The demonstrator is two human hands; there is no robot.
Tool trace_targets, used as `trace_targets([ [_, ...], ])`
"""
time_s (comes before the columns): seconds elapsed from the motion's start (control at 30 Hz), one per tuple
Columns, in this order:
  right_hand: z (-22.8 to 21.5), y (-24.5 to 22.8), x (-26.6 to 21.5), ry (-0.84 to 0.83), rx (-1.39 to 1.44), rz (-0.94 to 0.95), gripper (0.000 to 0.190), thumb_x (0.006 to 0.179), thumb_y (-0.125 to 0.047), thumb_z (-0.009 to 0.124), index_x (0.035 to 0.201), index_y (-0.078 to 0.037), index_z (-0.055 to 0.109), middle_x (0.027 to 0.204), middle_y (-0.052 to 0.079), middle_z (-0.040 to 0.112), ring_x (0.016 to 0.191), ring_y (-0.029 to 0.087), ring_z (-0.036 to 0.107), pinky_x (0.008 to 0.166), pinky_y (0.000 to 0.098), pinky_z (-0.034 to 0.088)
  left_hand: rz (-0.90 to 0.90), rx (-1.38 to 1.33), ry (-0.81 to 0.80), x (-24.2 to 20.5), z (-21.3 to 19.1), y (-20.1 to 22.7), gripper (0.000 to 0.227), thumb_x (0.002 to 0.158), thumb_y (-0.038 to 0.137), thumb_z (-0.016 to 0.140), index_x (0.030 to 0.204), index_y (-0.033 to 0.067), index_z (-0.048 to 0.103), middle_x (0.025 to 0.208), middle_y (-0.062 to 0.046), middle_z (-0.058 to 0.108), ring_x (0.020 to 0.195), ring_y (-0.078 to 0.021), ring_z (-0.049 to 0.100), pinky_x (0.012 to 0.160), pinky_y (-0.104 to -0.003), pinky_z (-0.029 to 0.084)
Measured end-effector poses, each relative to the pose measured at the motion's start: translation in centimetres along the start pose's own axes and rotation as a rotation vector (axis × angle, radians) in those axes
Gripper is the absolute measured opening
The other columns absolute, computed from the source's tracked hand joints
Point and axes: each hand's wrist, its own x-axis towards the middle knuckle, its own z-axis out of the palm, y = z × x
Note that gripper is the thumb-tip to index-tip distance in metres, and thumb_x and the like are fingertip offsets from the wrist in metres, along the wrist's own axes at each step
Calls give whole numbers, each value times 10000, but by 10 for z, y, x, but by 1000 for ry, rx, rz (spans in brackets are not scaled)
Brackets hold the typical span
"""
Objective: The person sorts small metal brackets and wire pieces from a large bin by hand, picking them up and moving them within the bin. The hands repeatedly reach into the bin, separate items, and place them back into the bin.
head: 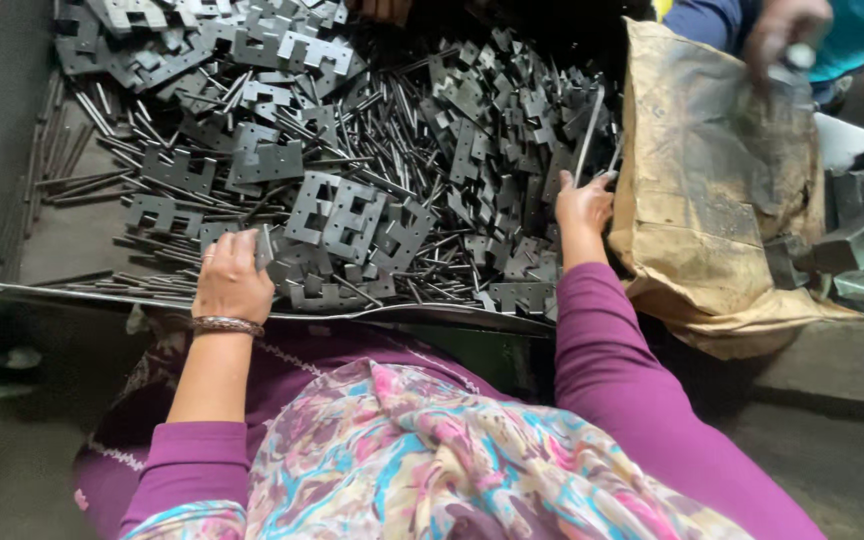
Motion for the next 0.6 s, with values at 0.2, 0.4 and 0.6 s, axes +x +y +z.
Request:
trace_targets([
  [0.2,12,0,52,-175,-27,200,1016,929,-633,619,1431,201,329,1353,352,542,1270,425,554,1060,462,446,-75,-19,-35,-1,-3,11,468,789,43,706,1249,37,623,1170,-192,634,1120,-419,600,969,-490,514],
  [0.4,5,1,72,-290,-157,128,684,927,-470,591,1287,111,620,1400,320,571,1310,421,570,1095,461,461,-75,-35,-40,1,-6,14,415,795,42,703,1203,42,626,1136,-179,632,1113,-405,604,949,-484,528],
  [0.6,1,15,63,-297,-93,197,564,856,-237,608,1280,135,590,1383,338,559,1312,411,555,1105,412,441,-72,-64,-64,4,-7,13,390,801,52,705,1183,42,630,1126,-171,633,1108,-389,604,959,-472,535],
])
